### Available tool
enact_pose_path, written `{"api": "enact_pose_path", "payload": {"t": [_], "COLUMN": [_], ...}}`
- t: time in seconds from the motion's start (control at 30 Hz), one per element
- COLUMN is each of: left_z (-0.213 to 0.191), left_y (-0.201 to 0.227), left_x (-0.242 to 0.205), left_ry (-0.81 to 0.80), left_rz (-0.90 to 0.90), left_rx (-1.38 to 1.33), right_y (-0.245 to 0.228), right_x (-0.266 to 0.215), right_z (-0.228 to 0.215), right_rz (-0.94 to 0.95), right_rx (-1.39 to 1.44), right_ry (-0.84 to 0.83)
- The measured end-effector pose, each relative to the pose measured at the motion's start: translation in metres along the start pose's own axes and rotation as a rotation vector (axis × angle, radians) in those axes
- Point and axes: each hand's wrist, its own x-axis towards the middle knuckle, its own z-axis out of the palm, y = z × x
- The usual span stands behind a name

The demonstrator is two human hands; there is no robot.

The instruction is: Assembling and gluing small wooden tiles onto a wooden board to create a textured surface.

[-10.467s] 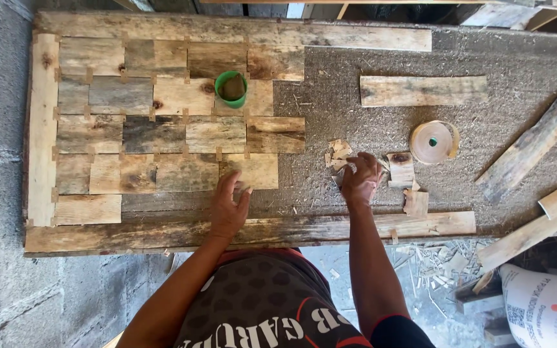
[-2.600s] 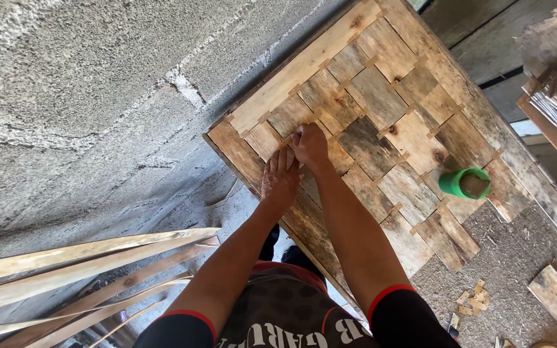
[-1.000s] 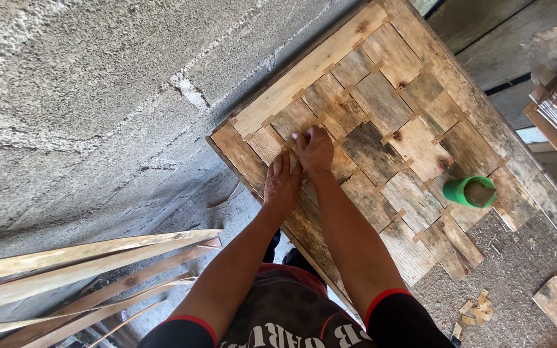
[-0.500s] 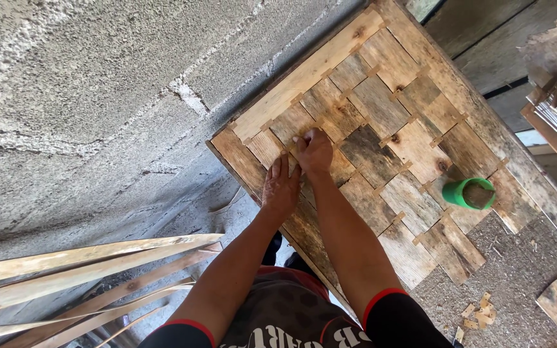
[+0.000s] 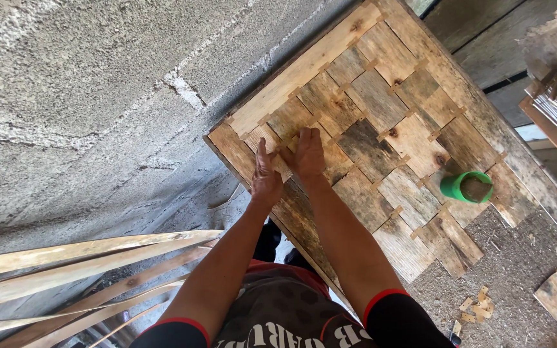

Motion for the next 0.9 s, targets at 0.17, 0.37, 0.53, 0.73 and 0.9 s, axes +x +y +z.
{"api": "enact_pose_path", "payload": {"t": [0.17, 0.37, 0.53, 0.73, 0.9], "left_z": [0.010, -0.030, -0.022, 0.037, 0.061], "left_y": [-0.042, -0.018, -0.024, -0.047, -0.023], "left_x": [0.005, -0.023, -0.089, -0.134, -0.140], "left_ry": [0.069, 0.313, 0.564, -0.048, -0.041], "left_rz": [0.095, -0.104, -0.014, -0.665, -0.814], "left_rx": [-0.109, -0.077, 0.336, -0.075, -0.231], "right_y": [0.028, 0.046, 0.085, 0.104, 0.093], "right_x": [0.007, -0.022, -0.116, -0.261, -0.353], "right_z": [0.006, -0.071, -0.123, -0.150, -0.179], "right_rz": [0.055, 0.155, 0.227, 0.235, 0.296], "right_rx": [0.184, 0.513, 0.541, 0.416, 0.488], "right_ry": [-0.015, 0.086, 0.292, 0.198, -0.057]}}
